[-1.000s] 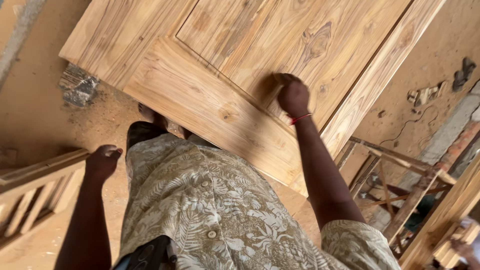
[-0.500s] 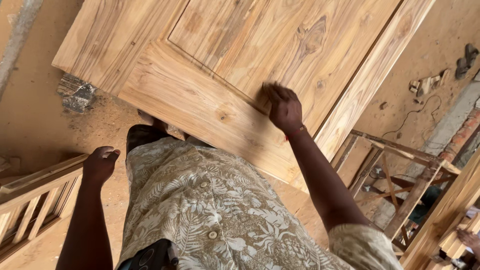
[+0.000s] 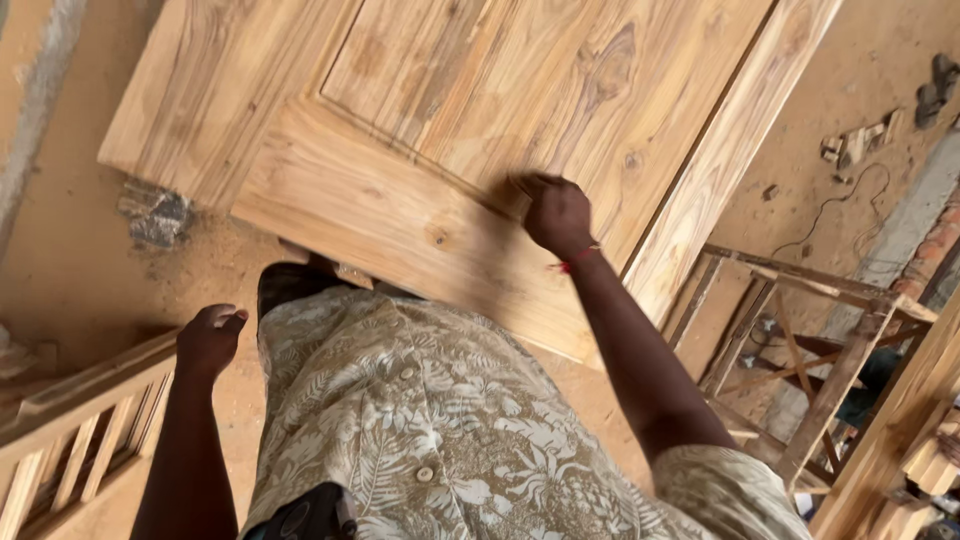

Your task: The person sands a large wooden door panel using a sanding block. They systematically rub the surface of the wood, moving from the center to the edges and corners, ensuring the entire panel is smoothed.

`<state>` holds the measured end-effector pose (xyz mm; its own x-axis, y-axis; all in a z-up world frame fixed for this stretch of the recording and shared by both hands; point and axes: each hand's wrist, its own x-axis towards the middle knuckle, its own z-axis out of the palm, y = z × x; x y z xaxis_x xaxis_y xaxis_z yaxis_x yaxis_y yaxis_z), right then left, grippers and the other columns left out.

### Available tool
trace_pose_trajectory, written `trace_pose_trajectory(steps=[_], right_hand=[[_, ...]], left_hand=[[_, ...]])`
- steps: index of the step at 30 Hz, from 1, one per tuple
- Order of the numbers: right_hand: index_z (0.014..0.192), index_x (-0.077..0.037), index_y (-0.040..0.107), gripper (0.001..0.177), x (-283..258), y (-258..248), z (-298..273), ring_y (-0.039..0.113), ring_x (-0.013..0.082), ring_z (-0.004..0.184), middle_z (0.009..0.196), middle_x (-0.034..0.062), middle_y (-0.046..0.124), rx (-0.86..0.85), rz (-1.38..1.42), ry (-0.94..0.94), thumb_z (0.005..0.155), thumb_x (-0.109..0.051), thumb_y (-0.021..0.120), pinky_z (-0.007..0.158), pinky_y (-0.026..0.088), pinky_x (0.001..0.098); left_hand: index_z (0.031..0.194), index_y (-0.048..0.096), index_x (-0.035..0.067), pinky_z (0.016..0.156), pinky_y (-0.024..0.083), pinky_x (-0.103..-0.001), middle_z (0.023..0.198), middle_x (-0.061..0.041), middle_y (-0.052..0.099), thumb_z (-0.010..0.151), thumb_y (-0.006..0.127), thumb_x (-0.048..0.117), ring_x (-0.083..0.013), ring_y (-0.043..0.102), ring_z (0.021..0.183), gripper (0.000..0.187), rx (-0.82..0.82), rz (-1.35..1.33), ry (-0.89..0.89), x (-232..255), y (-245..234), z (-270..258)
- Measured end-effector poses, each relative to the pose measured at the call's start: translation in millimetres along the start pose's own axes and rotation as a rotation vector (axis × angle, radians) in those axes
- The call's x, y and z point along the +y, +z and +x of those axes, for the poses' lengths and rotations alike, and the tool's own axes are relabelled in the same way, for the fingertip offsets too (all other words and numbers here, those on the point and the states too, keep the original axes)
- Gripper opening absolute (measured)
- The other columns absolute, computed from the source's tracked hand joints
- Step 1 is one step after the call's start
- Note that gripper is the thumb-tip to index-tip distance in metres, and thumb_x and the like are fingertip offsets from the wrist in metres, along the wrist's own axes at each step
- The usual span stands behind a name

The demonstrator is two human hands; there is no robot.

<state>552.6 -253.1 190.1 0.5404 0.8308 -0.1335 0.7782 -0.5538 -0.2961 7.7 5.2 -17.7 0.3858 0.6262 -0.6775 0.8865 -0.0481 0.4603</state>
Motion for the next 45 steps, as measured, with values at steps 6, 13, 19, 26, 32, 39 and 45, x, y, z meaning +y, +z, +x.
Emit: trace_pose_trajectory(steps=[6,13,19,26,32,39,45], right_hand=[[0.119,-0.02,0.079,0.048,27.2,-14.2,11.0,0.072,0.0326,0.105,0.12,0.0114,0.075,0.105,0.044,0.22,0.082,0.0,0.055,0.088,0.059,0.0427],[0.116,-0.017,0.078,0.048,-5.6,-24.5,-5.0,0.073,0.0341,0.106,0.123,0.0119,0.075,-0.059,-0.002,0.109,0.081,0.003,0.053,0.091,0.059,0.0429],[0.124,-0.01,0.075,0.048,-11.2,-22.9,11.1,0.07,0.0361,0.112,0.126,0.015,0.073,0.095,0.043,0.028,0.085,0.002,0.051,0.096,0.057,0.0444],[0.117,-0.015,0.079,0.049,19.9,-32.8,0.9,0.07,0.027,0.114,0.122,0.0112,0.076,-0.097,-0.118,-0.152,0.08,0.003,0.053,0.111,0.046,0.0491],[0.125,-0.013,0.076,0.054,-13.8,-55.4,85.4,0.066,0.022,0.124,0.131,0.0059,0.073,-0.154,-0.147,-0.409,0.083,0.006,0.05,0.118,0.04,0.0493],[0.134,-0.018,0.072,0.066,0.6,-58.1,90.1,0.061,0.022,0.13,0.14,0.0056,0.069,-0.331,-0.143,-0.676,0.077,0.005,0.049,0.115,0.037,0.0479],[0.131,-0.025,0.073,0.066,54.5,-80.6,24.5,0.065,0.0199,0.127,0.134,0.0052,0.071,-0.35,-0.211,-0.451,0.081,0.009,0.048,0.117,0.041,0.0486]], left_hand=[[0.127,0.071,0.004,0.098,0.053,-0.044,0.119,-0.019,0.075,0.097,0.07,0.045,-0.0351,0.07,0.112,0.05,0.005,-0.01,-0.037,8.5,-8.4,1.9],[0.127,0.071,0.004,0.098,0.053,-0.044,0.118,-0.02,0.075,0.095,0.07,0.047,-0.0345,0.071,0.113,0.053,-0.025,0.015,-0.03,4.1,-2.7,2.5],[0.128,0.071,0.005,0.097,0.053,-0.045,0.119,-0.02,0.075,0.097,0.069,0.048,-0.0364,0.07,0.112,0.053,-0.024,0.054,-0.005,5.1,-4.9,8.8],[0.127,0.07,0.005,0.097,0.052,-0.046,0.117,-0.02,0.074,0.095,0.07,0.052,-0.0363,0.069,0.112,0.057,0.017,0.024,0.002,4.2,-1.0,-0.7],[0.125,0.072,0.005,0.097,0.054,-0.046,0.117,-0.02,0.076,0.095,0.07,0.051,-0.0362,0.071,0.112,0.056,0.011,0.053,0.001,-8.6,5.8,-12.2],[0.127,0.073,0.006,0.097,0.055,-0.043,0.116,-0.02,0.075,0.099,0.069,0.048,-0.035,0.071,0.11,0.05,0.162,-0.004,0.029,-22.2,0.8,-29.8],[0.127,0.071,0.005,0.096,0.054,-0.044,0.115,-0.018,0.076,0.097,0.07,0.05,-0.0345,0.072,0.109,0.054,0.072,-0.026,-0.101,-27.3,14.6,-42.4]])
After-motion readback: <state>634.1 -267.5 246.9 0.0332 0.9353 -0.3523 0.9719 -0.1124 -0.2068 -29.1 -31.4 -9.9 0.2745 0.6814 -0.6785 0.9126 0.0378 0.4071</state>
